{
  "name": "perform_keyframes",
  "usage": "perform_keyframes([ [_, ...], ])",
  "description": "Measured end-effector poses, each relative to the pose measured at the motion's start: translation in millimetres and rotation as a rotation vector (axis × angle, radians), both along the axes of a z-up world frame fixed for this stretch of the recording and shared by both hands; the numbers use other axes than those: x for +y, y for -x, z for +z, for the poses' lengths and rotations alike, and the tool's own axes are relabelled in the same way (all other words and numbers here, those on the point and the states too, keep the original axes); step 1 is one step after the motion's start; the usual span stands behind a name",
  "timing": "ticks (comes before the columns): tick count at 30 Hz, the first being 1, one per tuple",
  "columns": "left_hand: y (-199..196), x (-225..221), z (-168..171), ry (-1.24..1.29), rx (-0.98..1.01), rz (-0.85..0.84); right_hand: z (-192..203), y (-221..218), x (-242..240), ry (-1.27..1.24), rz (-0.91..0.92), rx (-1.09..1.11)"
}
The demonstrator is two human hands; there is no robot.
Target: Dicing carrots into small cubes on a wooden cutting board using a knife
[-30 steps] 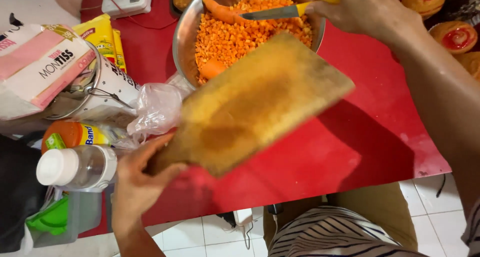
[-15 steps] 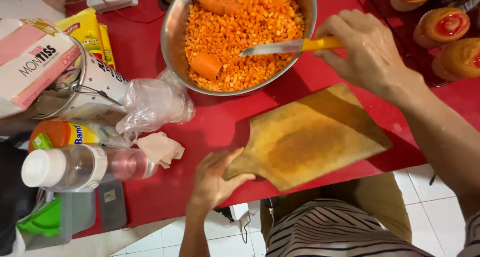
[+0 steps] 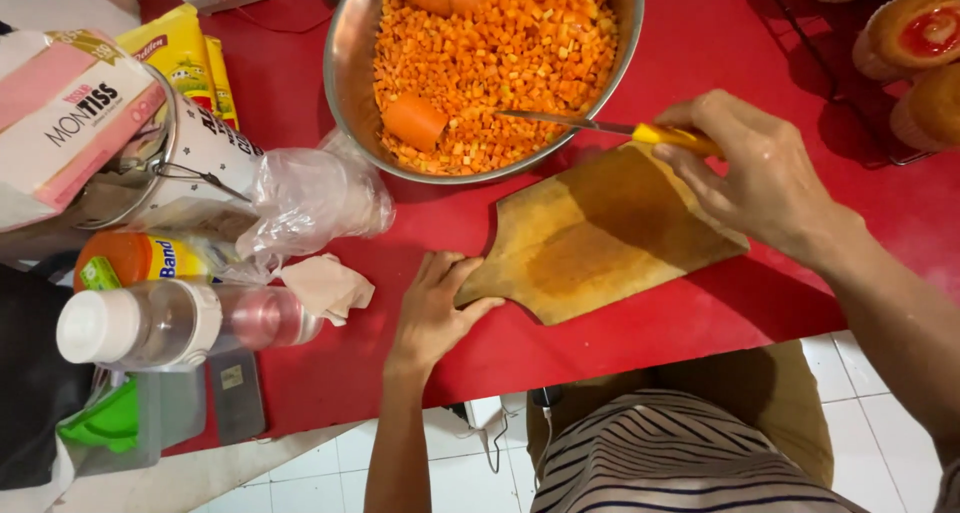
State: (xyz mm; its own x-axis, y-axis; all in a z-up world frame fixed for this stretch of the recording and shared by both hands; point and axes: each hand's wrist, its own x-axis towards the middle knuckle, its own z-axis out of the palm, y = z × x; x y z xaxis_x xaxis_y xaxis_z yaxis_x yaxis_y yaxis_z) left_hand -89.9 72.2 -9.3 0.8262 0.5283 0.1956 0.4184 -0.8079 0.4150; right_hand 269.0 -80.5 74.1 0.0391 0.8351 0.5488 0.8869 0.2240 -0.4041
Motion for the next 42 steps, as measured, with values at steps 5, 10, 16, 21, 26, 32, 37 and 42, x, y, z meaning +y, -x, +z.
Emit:
perform_keyframes([
  [5,-21,-3,58,-0.132,0.023,0.056,-19,1,-6,0.002,-0.027,0.102],
  [10,-62,20,125,-0.377,-0.139,0.184,-34,6,-9,-0.097,-0.08,0.225],
  [16,-96,101,109,-0.171,0.161,0.239,-49,8,-12,-0.13,-0.075,0.303],
  [21,-106,122,98,-0.112,0.047,0.363,-79,2,-8,-0.234,-0.087,0.456],
  [26,-94,113,103,-0.026,-0.269,0.466,-86,1,-8,-0.241,-0.1,0.464],
  [32,-89,9,140,0.501,-0.479,0.155,-61,13,-20,-0.087,-0.104,0.427],
  [37,-101,-58,103,0.798,-0.119,-0.015,-50,32,-58,0.221,-0.079,0.271],
  [42,-118,-49,65,0.85,0.065,0.058,-40,56,-82,0.35,-0.11,0.218],
])
